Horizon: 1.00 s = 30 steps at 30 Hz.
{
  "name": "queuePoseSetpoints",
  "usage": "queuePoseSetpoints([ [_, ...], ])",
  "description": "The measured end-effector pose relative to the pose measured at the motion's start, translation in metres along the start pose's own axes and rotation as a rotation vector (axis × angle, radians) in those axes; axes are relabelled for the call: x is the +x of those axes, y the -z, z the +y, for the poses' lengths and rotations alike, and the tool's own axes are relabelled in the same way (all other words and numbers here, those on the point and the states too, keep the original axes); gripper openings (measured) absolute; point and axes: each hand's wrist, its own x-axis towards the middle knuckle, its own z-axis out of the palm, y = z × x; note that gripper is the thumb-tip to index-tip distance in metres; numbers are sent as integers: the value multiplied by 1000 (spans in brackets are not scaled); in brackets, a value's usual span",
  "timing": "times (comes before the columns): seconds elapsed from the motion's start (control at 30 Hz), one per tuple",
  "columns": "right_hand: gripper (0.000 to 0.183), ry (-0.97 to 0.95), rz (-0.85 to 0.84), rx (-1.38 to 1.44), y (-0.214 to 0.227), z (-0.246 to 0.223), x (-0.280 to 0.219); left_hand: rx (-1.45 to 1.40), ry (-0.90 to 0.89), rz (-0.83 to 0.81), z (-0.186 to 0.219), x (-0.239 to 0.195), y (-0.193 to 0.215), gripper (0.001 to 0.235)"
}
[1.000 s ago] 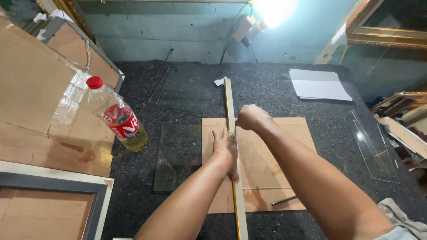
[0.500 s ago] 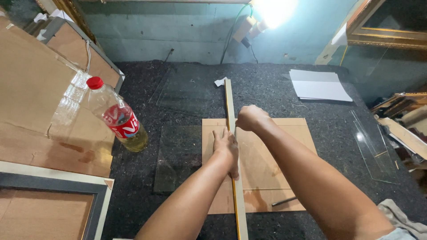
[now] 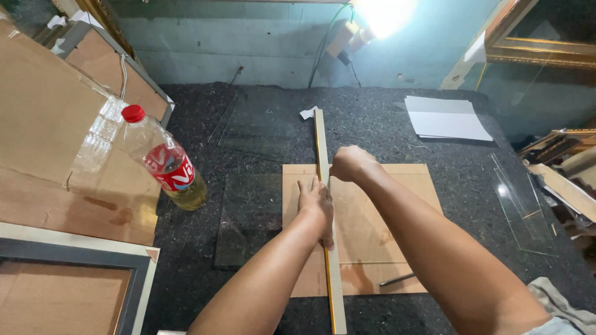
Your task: Measuring and cutting a sheet of glass using a ruler, marking pen, and glass cutter for a picture frame.
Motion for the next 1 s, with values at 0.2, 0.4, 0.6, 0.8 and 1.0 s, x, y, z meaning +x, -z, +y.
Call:
queuePoseSetpoints([
  [0.2, 29, 3, -6, -12, 0, -2, -2, 15, -6, 4, -1, 6, -4, 70],
  [0.4, 27, 56, 42, -13, -22, 12, 45, 12, -11, 43, -3, 34, -23, 89],
  [0.6, 32, 19, 31, 2, -35, 15, 36, 153, -17, -19, -6, 11, -5, 105],
  [0.8, 19, 11, 12, 73, -74, 30, -53, 96, -9, 43, -1, 35, -26, 91],
  [1.0, 15, 61, -31, 43, -120, 47, -128, 202, 5, 86, 3, 31, -31, 85],
])
